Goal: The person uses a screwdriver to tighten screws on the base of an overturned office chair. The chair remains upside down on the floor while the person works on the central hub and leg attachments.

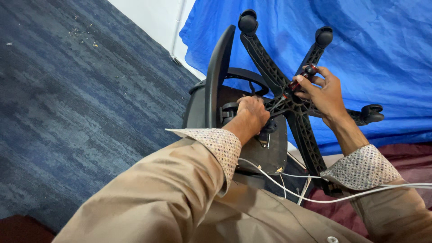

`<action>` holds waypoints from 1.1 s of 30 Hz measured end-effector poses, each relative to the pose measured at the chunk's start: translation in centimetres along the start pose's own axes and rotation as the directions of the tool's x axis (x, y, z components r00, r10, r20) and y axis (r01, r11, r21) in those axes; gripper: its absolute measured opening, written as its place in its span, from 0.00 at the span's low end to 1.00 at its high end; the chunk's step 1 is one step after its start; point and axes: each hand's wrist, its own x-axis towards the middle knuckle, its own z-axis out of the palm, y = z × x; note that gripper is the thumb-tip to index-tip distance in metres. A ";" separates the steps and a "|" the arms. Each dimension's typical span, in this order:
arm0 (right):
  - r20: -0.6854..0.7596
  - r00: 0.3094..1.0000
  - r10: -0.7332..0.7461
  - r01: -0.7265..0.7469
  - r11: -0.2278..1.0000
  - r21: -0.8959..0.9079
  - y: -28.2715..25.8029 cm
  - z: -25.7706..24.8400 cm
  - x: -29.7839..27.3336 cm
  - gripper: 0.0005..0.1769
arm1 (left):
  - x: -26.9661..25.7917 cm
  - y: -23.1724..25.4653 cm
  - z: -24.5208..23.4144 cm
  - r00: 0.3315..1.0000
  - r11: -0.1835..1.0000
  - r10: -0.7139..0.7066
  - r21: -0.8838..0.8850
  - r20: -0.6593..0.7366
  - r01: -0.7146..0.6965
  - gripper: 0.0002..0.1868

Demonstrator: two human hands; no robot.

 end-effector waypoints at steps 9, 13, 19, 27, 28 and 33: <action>-0.045 0.999 -0.024 0.024 1.000 0.002 -0.1 -0.2 -0.4 0.19 | -0.4 0.0 0.5 0.997 0.994 0.008 -0.104 -0.081 -0.017 0.28; -0.087 0.993 -0.079 0.081 0.996 0.022 -0.6 -0.3 -0.8 0.18 | -0.2 -0.2 0.5 0.992 0.993 -0.022 -0.115 -0.122 0.008 0.29; -0.122 0.975 -0.188 0.196 0.979 0.058 -1.7 -1.1 -1.5 0.18 | 0.5 -0.7 0.2 0.999 0.982 -0.043 -0.182 0.013 0.045 0.33; -0.095 0.986 -0.139 0.145 0.988 0.057 -1.4 -0.1 -2.0 0.18 | 1.6 -1.1 1.0 0.992 0.963 -0.055 -0.267 -0.115 0.022 0.30; -0.098 0.986 -0.132 0.137 0.989 0.049 -1.4 0.1 -2.1 0.19 | 1.5 -1.2 1.2 0.989 0.957 -0.056 -0.290 -0.137 0.014 0.30; -0.067 0.986 -0.150 0.152 0.988 0.022 -1.6 0.6 -2.5 0.26 | 1.3 -1.3 1.2 0.889 0.838 -0.211 -0.544 -0.406 -0.049 0.25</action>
